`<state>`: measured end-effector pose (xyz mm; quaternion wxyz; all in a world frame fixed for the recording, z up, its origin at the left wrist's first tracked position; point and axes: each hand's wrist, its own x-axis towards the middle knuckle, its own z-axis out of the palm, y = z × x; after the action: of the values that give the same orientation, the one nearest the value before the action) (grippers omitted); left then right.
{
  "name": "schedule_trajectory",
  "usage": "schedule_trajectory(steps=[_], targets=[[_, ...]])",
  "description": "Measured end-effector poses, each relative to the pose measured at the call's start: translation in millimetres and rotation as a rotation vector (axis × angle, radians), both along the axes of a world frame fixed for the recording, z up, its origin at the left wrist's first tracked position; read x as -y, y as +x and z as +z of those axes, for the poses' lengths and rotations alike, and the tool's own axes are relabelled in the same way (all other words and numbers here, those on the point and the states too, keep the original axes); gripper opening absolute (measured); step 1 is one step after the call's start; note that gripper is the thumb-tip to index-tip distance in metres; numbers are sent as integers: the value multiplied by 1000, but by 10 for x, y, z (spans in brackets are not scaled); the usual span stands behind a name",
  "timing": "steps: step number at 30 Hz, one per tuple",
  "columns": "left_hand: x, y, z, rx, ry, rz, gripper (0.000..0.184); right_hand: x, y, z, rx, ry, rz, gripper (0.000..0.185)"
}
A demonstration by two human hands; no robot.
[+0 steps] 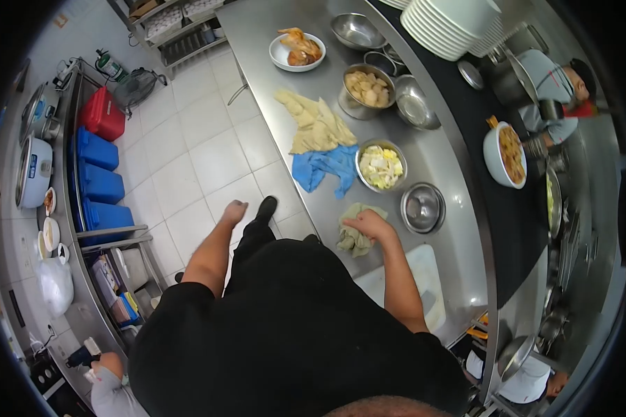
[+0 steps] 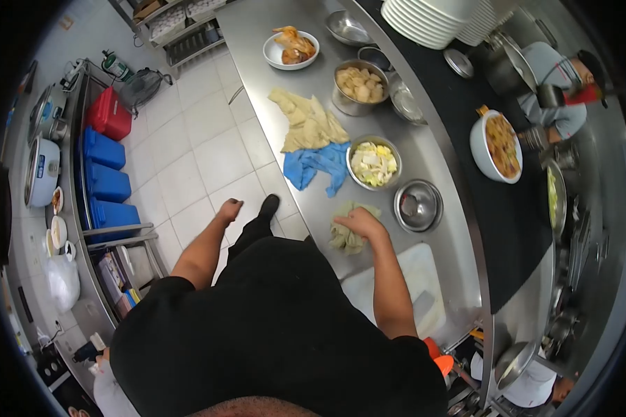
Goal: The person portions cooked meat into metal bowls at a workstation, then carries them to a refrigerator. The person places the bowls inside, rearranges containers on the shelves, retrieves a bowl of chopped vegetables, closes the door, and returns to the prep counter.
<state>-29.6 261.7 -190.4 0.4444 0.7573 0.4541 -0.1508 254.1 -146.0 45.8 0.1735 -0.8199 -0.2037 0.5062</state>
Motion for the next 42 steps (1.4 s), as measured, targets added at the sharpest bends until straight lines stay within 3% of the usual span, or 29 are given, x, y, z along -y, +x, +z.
schedule_trajectory(steps=[2, 4, 7, 10, 13, 15, 17, 19, 20, 23, 26, 31, 34, 42], targets=[[138, 233, 59, -65, 253, -114, 63, -127, 31, 30, -135, 0, -224, 62], [227, 456, 272, -155, 158, -147, 71, -254, 64, 91, -201, -51, -290, 63], [62, 730, 179, -161, 105, -328, 70, -343, 21, 142, -321, -17, -502, 65], [-535, 1090, -248, -151, 91, -454, 67, -365, 6, 89, -357, 73, -726, 65], [-1015, 1405, -276, 47, 217, -273, 61, -389, -23, -1, -331, 98, -842, 64], [-1308, 1646, -101, 28, 179, -236, 60, -386, -74, -22, -320, 106, -894, 63], [-1385, 1875, 505, -59, 198, -117, 74, -402, -86, -43, -308, 144, -944, 62], [-1371, 2092, 753, 159, 341, 40, 80, -398, -143, -92, -277, 169, -941, 61], [-1373, 2179, 609, 376, 484, 29, 81, -371, -156, -103, -240, 197, -960, 61], [-1072, 2455, 1209, 830, 766, -143, 83, -339, -274, -185, -174, 282, -990, 61], [-343, 2494, 2120, 946, 642, -235, 80, -312, -393, -237, -141, 384, -1047, 60], [650, 2565, 1803, 916, 601, -944, 75, -332, -584, -173, -80, 549, -1122, 53], [939, 2515, 1853, 867, 646, -1054, 69, -333, -654, -205, -60, 588, -1179, 51], [948, 2582, 1865, 903, 568, -1038, 60, -283, -735, -299, -44, 659, -1209, 49]])
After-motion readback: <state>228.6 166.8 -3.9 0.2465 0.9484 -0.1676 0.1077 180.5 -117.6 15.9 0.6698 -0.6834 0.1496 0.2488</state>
